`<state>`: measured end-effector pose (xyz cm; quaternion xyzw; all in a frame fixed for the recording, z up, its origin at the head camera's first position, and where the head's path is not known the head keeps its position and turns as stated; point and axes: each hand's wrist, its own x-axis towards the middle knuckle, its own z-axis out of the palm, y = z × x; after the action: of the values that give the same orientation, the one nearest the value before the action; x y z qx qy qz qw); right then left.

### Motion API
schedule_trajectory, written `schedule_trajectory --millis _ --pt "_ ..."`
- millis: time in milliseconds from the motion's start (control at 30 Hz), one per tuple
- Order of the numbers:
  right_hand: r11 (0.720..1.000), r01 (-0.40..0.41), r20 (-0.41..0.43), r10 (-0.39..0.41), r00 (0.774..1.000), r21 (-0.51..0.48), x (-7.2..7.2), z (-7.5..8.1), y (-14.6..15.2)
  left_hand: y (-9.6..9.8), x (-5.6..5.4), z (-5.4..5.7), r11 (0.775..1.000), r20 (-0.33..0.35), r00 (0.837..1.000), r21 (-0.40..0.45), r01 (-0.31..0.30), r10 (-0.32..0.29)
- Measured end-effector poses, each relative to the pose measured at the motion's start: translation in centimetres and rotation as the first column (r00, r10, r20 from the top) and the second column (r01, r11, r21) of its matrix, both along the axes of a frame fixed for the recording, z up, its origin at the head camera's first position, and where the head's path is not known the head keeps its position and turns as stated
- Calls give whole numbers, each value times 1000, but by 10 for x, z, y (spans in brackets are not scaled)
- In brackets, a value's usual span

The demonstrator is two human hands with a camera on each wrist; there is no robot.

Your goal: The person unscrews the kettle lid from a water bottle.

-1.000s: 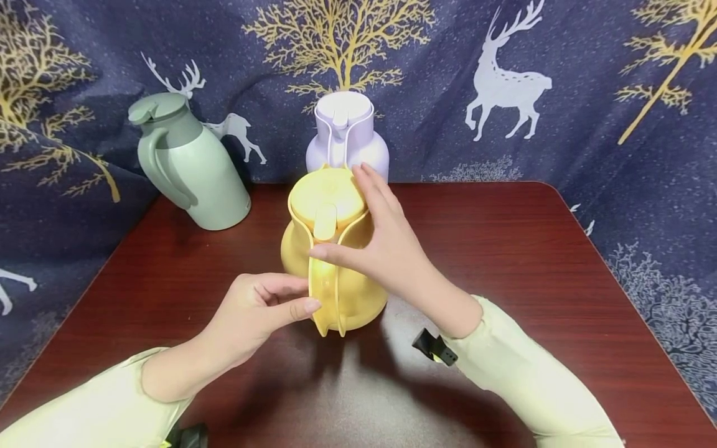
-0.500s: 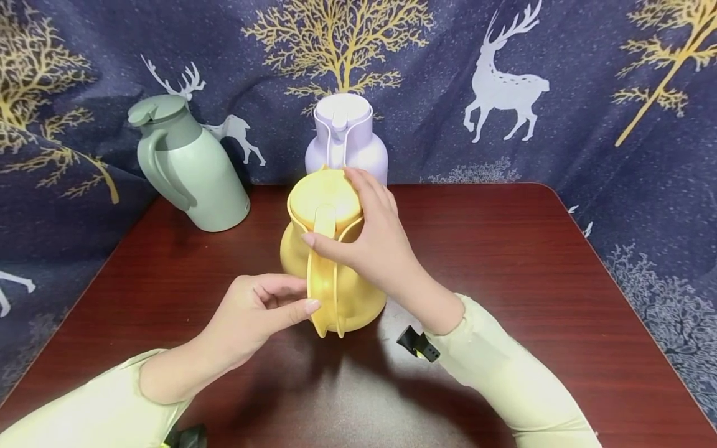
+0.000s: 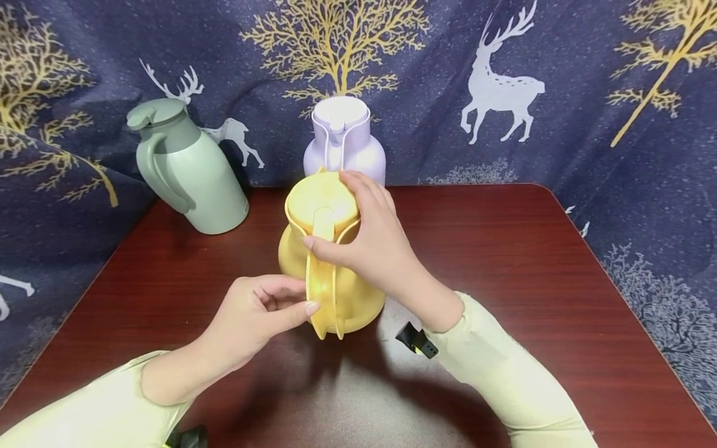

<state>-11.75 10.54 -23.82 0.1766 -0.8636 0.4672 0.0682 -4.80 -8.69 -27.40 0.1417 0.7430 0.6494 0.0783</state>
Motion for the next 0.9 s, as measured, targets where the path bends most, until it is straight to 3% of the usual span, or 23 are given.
schedule_trajectory --millis 433,633,767,900 --pt "998 -44 -61 46 997 48 -9 2 4 2 -1 1 1000 -8 1000 -1 -12 12" --pt "991 -130 -36 131 991 35 -18 0 14 1 -1 0 1000 -12 1000 -3 -12 12" --pt "968 -252 -17 252 968 -8 -30 -2 26 -1 -1 0 1000 5 1000 9 -21 21" --pt "906 -402 -10 405 914 -134 -43 -7 33 -1 -1 0 999 43 999 36 -21 20"
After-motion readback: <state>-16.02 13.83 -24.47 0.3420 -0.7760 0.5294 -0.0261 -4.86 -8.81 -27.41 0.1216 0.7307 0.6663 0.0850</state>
